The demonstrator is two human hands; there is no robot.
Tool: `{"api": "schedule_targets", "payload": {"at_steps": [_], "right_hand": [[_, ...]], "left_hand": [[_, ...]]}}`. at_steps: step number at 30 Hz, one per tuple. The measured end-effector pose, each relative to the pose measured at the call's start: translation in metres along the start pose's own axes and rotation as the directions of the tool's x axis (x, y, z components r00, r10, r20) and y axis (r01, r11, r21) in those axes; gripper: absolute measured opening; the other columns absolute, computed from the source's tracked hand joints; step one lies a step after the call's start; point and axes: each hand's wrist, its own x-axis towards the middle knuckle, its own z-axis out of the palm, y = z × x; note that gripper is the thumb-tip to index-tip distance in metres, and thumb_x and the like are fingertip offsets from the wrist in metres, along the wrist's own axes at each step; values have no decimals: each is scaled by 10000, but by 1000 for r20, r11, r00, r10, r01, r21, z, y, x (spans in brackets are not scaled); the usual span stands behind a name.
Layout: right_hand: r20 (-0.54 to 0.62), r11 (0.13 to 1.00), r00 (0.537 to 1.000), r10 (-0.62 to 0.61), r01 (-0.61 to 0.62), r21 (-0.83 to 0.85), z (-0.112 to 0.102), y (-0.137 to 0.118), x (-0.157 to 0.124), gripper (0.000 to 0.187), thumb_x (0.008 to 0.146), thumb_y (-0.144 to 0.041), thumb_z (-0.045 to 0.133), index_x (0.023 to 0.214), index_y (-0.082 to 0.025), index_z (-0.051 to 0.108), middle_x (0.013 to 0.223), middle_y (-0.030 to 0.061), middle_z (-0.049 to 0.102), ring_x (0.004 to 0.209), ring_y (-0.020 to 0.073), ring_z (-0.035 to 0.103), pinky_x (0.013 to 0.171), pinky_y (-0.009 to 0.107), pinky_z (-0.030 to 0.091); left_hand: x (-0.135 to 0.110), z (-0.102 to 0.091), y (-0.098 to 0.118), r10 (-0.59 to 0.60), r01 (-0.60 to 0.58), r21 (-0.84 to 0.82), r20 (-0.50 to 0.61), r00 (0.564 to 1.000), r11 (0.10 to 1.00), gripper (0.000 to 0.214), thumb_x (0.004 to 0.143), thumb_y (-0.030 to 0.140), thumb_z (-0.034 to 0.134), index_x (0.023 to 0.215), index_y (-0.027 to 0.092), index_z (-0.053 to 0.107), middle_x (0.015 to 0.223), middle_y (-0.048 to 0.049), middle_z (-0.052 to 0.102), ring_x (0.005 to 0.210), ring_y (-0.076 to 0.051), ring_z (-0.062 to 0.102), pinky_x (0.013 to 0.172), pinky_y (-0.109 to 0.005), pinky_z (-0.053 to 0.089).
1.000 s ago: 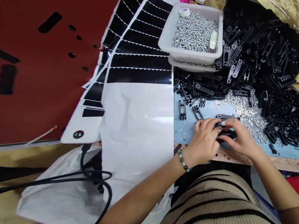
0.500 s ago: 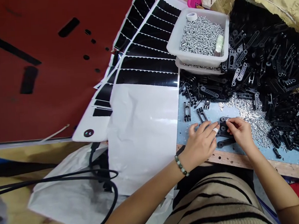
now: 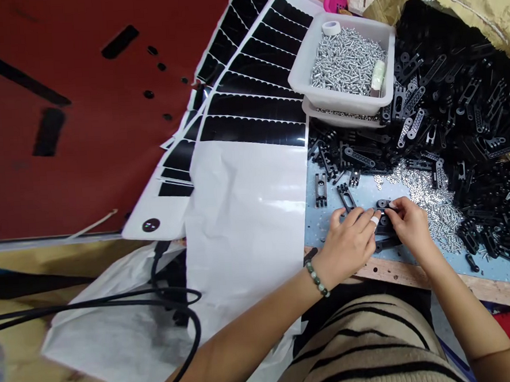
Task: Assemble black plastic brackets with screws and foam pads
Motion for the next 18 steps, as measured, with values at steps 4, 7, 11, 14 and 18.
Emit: {"api": "schedule_targets", "payload": {"at_steps": [4, 7, 11, 14, 18], "right_hand": [[40, 999, 999, 33, -33, -13, -4, 0, 3, 185, 767, -392, 578, 758, -215, 524, 614, -18, 561, 545, 158, 529, 574, 278, 410], [116, 991, 989, 88, -99, 94, -4, 2, 5, 206, 794, -418, 545, 762, -220, 498, 574, -34, 530, 478, 149, 508, 508, 264, 380], [64, 997, 998, 19, -14, -76, -6, 2, 5, 231, 812, -437, 539, 746, -218, 500, 579, -24, 532, 503, 154, 496, 527, 270, 366], [-11, 950, 997, -80, 73, -302, -13, 5, 1, 254, 834, -462, 538, 840, -208, 549, 695, 11, 569, 577, 171, 510, 551, 286, 376], [-78, 866, 932, -353, 294, -405, -18, 15, -14, 253, 907, -392, 483, 996, -207, 631, 966, 100, 575, 856, 224, 552, 709, 363, 469]], "left_hand": [[1, 2, 1, 15, -15, 40, 8, 1000, 999, 398, 866, 160, 495, 1260, 168, 555, 1243, -91, 619, 1113, -257, 518, 974, -472, 307], [0, 3, 0, 26, -28, 65, 20, 999, 998, 399, 875, 159, 487, 1270, 161, 542, 1254, -92, 609, 1112, -252, 512, 987, -470, 299], [0, 5, -1, 31, -33, 99, 28, 999, 995, 388, 894, 144, 471, 1278, 147, 529, 1246, -85, 613, 1114, -239, 511, 1017, -476, 283], [1, 6, -1, 42, -44, 127, 25, 999, 991, 385, 908, 125, 455, 1285, 159, 528, 1231, -83, 619, 1117, -233, 515, 1020, -470, 292], [2, 8, -2, 52, -57, 149, 35, 998, 987, 422, 909, 114, 463, 1321, 195, 505, 1232, -84, 614, 1121, -236, 521, 1016, -467, 314]]}}
